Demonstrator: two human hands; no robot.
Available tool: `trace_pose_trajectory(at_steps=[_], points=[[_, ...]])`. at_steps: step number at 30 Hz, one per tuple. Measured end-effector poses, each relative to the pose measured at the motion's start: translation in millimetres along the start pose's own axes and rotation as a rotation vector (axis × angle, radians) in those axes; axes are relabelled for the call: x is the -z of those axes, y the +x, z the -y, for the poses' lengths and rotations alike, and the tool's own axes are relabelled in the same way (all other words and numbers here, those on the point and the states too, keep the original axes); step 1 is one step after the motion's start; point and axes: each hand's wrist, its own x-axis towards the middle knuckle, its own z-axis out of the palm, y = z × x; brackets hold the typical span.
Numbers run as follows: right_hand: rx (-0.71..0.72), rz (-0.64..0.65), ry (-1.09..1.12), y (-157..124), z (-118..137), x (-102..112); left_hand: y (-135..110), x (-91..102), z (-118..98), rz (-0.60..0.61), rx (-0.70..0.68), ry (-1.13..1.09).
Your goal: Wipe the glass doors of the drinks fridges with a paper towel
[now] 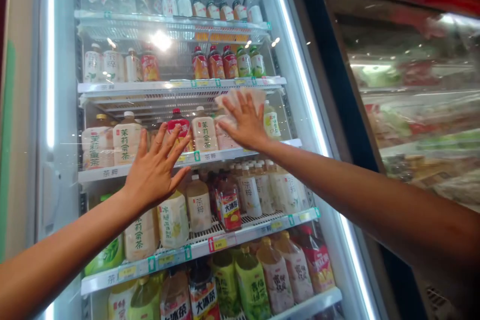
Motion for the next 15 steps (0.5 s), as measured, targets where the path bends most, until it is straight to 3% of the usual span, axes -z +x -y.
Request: trace_pose_trajectory(at_steps=[2,4,8,10,12,15], points=[[-0.102,-0.022,-0.02,-11.7,-25.4,4.2,10.0,-6.7,-9.5,-0.007,0.015,-0.03],[-0.019,0.006,-0.068,-45.7,-37.9,7.2,14.5,-14.4,-18.8,-0.012,0.045,-0.074],[0.105,0.098,-0.122,-130.6,-34.3,12.1,13.9,-25.6,-30.8,-0.032,0.066,-0.133],[0.066,0.123,-0.12,-147.6,-26.9,14.2,12.4,-26.6,-33.1,-0.029,0.071,-0.151],[0.04,0.129,-0.115,-136.4,-18.9,15.2,10.3,-24.6,-33.0,-0.004,0.08,-0.164],[0.123,0.108,-0.12,-76.1,-8.9,14.8,7.4,-18.4,-22.8,0.048,0.037,-0.16]])
